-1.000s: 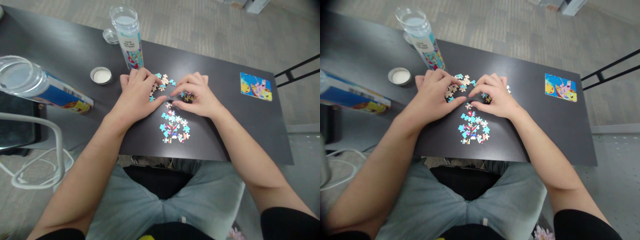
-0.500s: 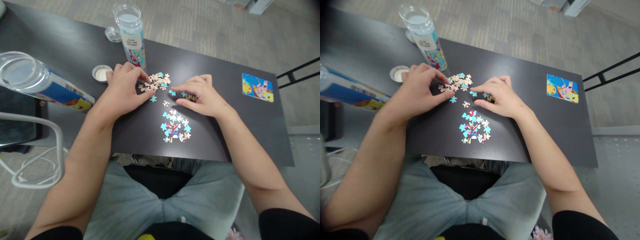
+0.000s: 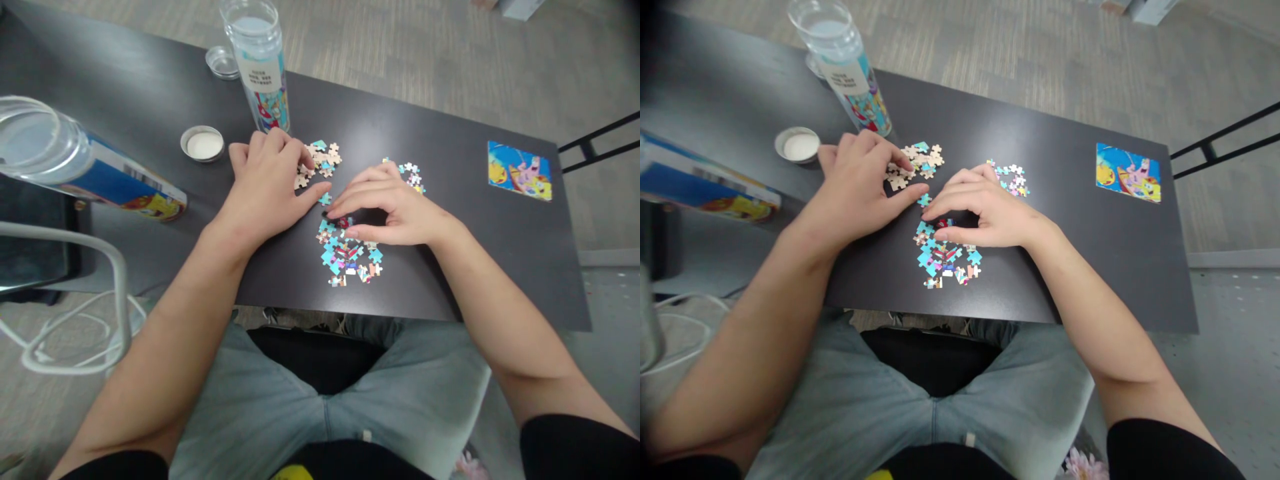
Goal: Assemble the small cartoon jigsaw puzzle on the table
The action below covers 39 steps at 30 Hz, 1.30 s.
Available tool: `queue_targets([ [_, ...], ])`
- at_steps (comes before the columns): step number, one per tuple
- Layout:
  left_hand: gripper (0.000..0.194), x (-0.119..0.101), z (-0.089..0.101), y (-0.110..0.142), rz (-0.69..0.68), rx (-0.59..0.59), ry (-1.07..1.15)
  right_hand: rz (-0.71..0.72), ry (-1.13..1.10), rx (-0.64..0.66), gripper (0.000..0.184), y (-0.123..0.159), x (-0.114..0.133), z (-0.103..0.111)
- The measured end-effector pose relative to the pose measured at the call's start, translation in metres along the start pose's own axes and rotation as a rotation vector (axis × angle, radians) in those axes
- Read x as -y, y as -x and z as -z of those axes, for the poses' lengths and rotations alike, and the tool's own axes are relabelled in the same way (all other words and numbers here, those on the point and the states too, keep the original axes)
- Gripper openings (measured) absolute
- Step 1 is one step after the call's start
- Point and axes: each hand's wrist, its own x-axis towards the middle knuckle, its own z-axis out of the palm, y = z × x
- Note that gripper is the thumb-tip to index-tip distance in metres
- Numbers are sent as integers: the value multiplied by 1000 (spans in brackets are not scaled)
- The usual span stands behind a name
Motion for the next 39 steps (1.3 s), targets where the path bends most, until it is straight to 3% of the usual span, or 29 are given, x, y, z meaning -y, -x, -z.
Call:
queue_targets([
  [5,47,17,13,-3,24,7,39,-62,61,-29,56,-1,2,-3],
  [9,45,29,18,-3,-6,30,40,-88,138,-47,59,4,-8,7],
  [13,41,30,15,-3,-44,28,51,-168,258,-193,69,15,-29,26],
  [17,42,27,16,-4,-55,39,43,-231,243,-313,75,21,-42,34],
  [29,34,5,8,1,-138,162,84,-236,317,-265,65,18,-36,29],
  [35,40,11,9,1,-77,78,80,-189,288,-287,73,14,-37,20],
  [39,49,9,9,0,-98,112,51,-186,290,-179,76,9,-27,6],
])
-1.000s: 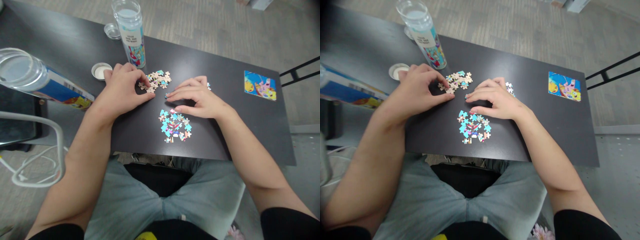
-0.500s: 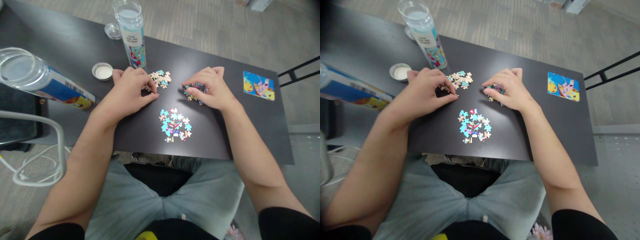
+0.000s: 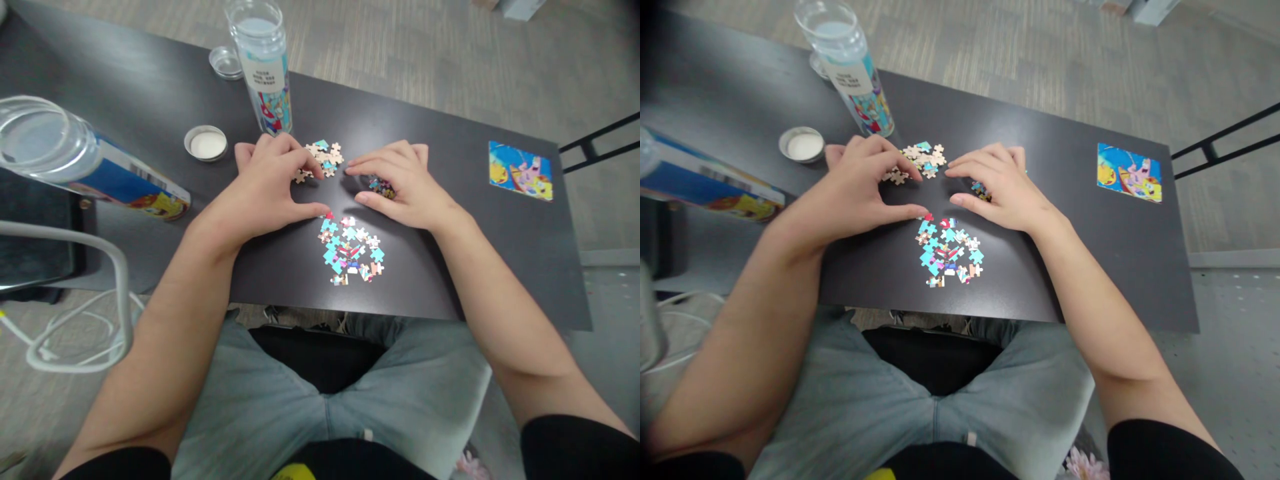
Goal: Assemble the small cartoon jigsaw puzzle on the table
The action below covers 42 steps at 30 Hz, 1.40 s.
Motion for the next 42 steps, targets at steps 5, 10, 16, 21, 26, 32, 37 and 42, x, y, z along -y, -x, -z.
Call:
queue_targets([
  [5,43,-2,-4,-1,-8,27,-10,15,20,38,78,0,11,-11],
  [10,46,-3,-5,-2,24,-49,-77,17,45,65,84,-1,14,-15],
  [16,50,-7,-3,0,41,-30,-131,-12,79,88,102,-2,11,-8],
  [21,49,-5,-5,-1,27,-40,-137,-27,55,56,96,0,6,-5],
  [26,52,-6,-9,-2,15,-43,-146,-7,109,78,84,0,8,-11],
  [32,50,-7,-12,-1,-5,-22,-144,7,88,115,94,-3,9,-14],
  [37,59,-8,-9,-1,1,-26,-145,-1,59,74,97,-2,7,-10],
  [42,61,-9,-8,-1,16,-20,-157,-9,-77,54,81,-4,11,0],
])
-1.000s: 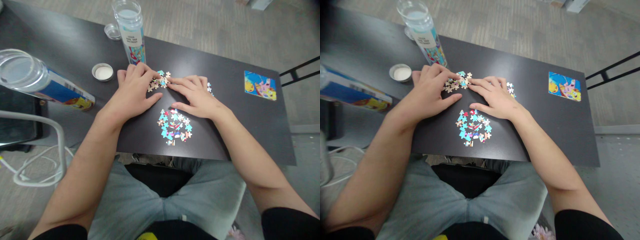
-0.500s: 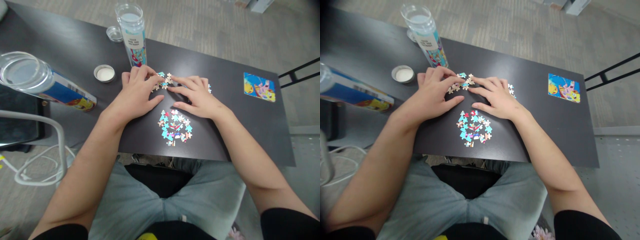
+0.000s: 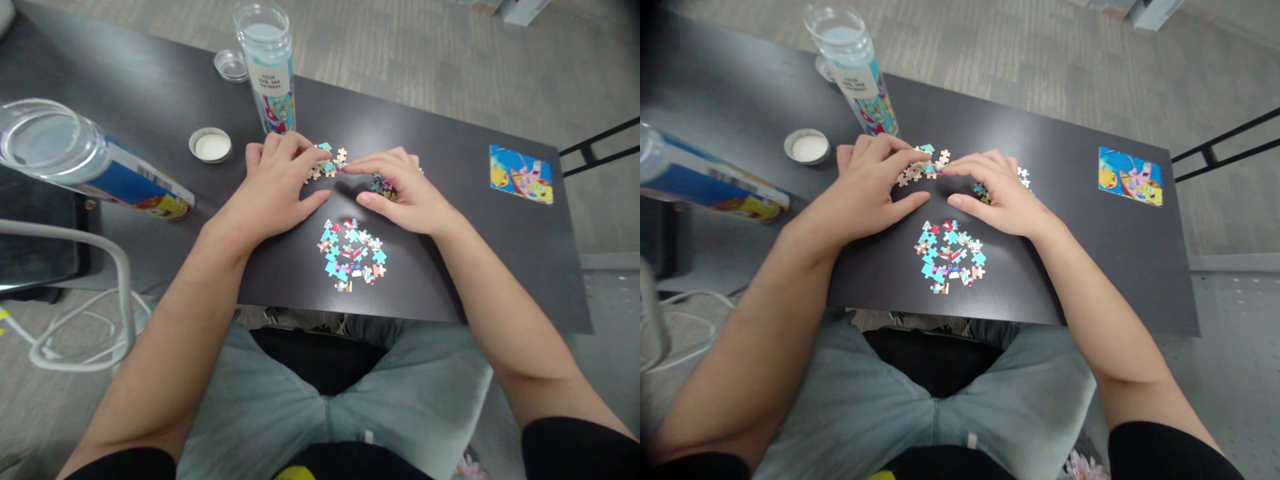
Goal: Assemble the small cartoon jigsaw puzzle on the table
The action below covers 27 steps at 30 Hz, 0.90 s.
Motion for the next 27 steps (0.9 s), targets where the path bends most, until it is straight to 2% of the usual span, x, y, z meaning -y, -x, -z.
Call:
queue_targets([
  [4,55,0,-1,-1,-9,8,9,-14,-27,-12,70,0,0,3],
  [10,46,2,-3,-2,-14,14,13,-31,104,-35,63,3,-7,-4],
  [15,44,2,-3,-1,-24,-7,1,65,94,43,53,4,-2,-2],
  [18,39,1,-2,0,-34,-18,-4,97,69,81,59,4,2,-1],
  [23,28,-1,1,0,-44,-36,8,-24,186,28,78,3,2,-8],
  [27,26,0,3,-1,-24,-49,17,-30,185,26,87,3,-2,-12],
])
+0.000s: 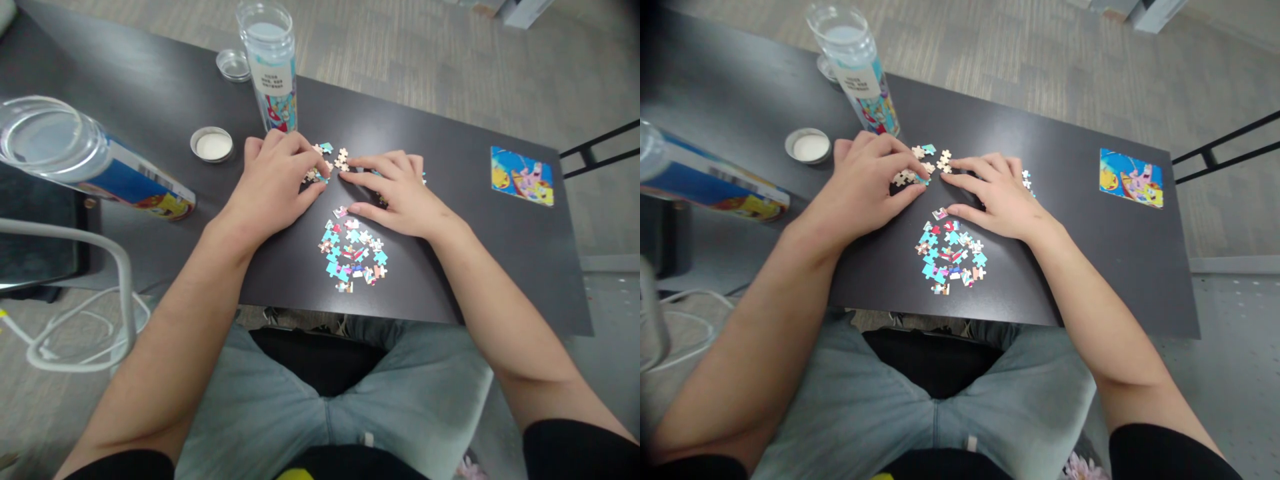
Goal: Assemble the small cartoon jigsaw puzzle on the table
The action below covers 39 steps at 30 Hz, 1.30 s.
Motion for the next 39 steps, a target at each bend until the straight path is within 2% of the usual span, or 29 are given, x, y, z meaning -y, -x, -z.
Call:
queue_targets([
  [8,29,-2,3,-3,77,27,14,48,-20,25,90,2,-3,8],
  [12,26,0,2,-3,52,-2,6,54,-45,42,97,1,-4,9],
  [15,28,1,2,-2,29,-12,-7,49,-54,60,95,0,-4,8],
  [21,38,-1,-1,0,9,2,-10,-4,1,-9,100,-1,-1,2],
  [31,37,-6,-2,-1,-20,57,26,-18,37,-17,90,-1,-3,7],
  [39,36,-1,3,-1,35,-6,7,42,16,21,77,4,-11,7],
])
